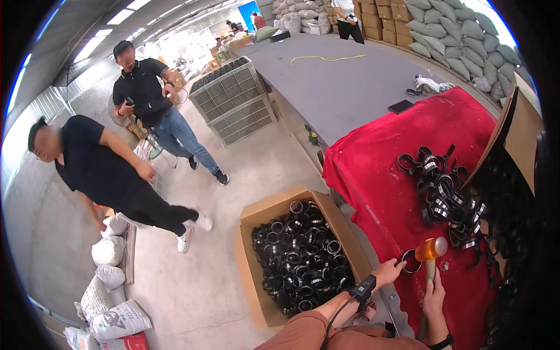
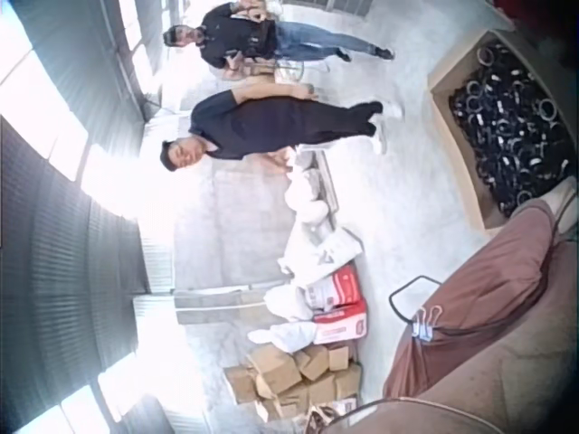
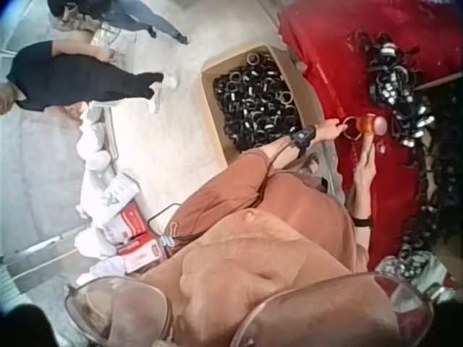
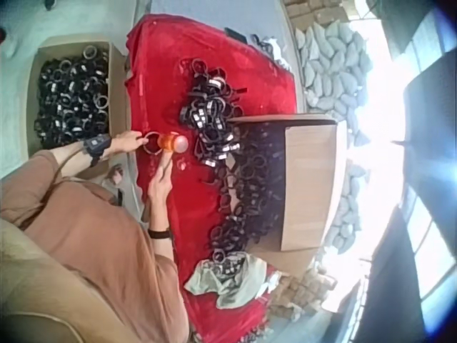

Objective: Use a rubber mallet to hammer and secure circular fasteners onto components at a workstation.

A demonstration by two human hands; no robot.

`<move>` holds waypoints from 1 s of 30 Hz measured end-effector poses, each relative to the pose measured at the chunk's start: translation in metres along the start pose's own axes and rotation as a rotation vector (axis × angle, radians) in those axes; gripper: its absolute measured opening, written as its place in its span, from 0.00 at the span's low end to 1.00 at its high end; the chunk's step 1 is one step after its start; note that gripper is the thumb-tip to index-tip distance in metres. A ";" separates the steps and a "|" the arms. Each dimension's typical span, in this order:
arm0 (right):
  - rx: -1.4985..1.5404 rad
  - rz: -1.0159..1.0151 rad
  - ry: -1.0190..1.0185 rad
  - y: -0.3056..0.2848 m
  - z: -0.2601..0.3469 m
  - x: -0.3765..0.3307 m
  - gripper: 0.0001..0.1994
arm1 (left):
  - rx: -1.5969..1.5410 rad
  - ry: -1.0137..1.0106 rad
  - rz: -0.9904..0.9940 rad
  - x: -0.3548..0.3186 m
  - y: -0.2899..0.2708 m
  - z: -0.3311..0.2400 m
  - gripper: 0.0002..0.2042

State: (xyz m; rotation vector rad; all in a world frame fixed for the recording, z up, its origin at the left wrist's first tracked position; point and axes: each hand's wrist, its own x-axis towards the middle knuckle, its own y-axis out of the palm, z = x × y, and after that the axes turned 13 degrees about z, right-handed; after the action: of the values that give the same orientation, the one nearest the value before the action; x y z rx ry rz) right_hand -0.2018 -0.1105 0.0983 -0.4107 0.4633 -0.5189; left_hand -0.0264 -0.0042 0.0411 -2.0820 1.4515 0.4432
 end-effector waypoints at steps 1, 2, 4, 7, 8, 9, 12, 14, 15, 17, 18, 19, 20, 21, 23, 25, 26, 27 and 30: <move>0.008 -0.004 0.022 0.000 -0.001 0.001 0.24 | -0.006 0.020 -0.020 0.002 0.000 0.002 0.27; 0.006 -0.004 0.022 0.000 -0.001 0.003 0.24 | -0.012 0.039 -0.041 0.004 0.001 0.002 0.27; -0.013 -0.001 0.007 -0.001 -0.002 0.002 0.24 | -0.015 0.025 -0.032 -0.001 0.000 -0.003 0.27; -0.021 0.003 -0.035 -0.003 0.000 -0.002 0.24 | -0.011 0.009 -0.022 -0.007 0.000 -0.006 0.27; -0.023 0.002 -0.039 -0.005 0.005 -0.005 0.24 | -0.006 0.007 -0.017 -0.009 0.001 -0.007 0.26; -0.012 0.018 -0.017 -0.005 0.010 -0.006 0.24 | -0.008 0.002 -0.011 -0.009 0.000 -0.007 0.26; -0.017 0.022 0.004 -0.007 0.003 -0.007 0.23 | -0.012 -0.039 0.020 -0.010 0.004 -0.008 0.27; -0.038 0.000 0.006 -0.005 0.001 -0.011 0.23 | -0.005 0.011 -0.003 -0.004 0.011 -0.001 0.26; -0.065 -0.017 -0.058 -0.004 0.006 -0.012 0.23 | -0.012 0.037 -0.012 -0.001 0.012 0.003 0.26; -0.105 -0.051 -0.136 -0.004 0.008 -0.014 0.24 | -0.051 0.040 -0.012 -0.001 0.013 0.001 0.26; -0.114 -0.067 -0.154 -0.003 0.006 -0.011 0.24 | -0.044 0.062 -0.007 -0.007 0.008 -0.004 0.26; -0.055 -0.033 -0.084 0.001 0.002 -0.007 0.23 | -0.010 0.092 -0.036 0.001 0.008 0.006 0.25; 0.011 -0.012 -0.006 0.001 -0.001 -0.006 0.23 | -0.005 0.109 -0.056 0.005 0.007 0.014 0.25; 0.094 0.032 0.059 -0.003 0.008 -0.009 0.21 | -0.068 0.091 -0.063 0.000 0.004 0.009 0.25; 0.272 0.093 0.176 -0.013 0.018 -0.017 0.17 | 0.145 0.027 -0.054 -0.002 -0.006 -0.001 0.26; 0.458 0.166 0.229 -0.030 0.011 -0.020 0.15 | 0.281 0.028 -0.134 -0.007 -0.015 -0.014 0.25; 0.539 0.205 0.240 -0.040 0.003 -0.024 0.14 | 0.316 0.068 -0.203 -0.007 -0.018 -0.018 0.24; 0.560 0.201 0.225 -0.045 -0.010 -0.026 0.14 | 0.357 0.127 -0.250 -0.011 -0.026 -0.029 0.23; 0.738 0.274 0.265 -0.074 -0.042 -0.035 0.12 | 0.589 0.294 -0.233 0.002 -0.047 -0.063 0.21</move>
State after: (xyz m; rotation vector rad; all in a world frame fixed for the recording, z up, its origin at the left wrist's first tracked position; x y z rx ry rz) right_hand -0.2784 -0.1606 0.1108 0.4306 0.5360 -0.4429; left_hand 0.0157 -0.0324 0.1018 -1.8348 1.2684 -0.3612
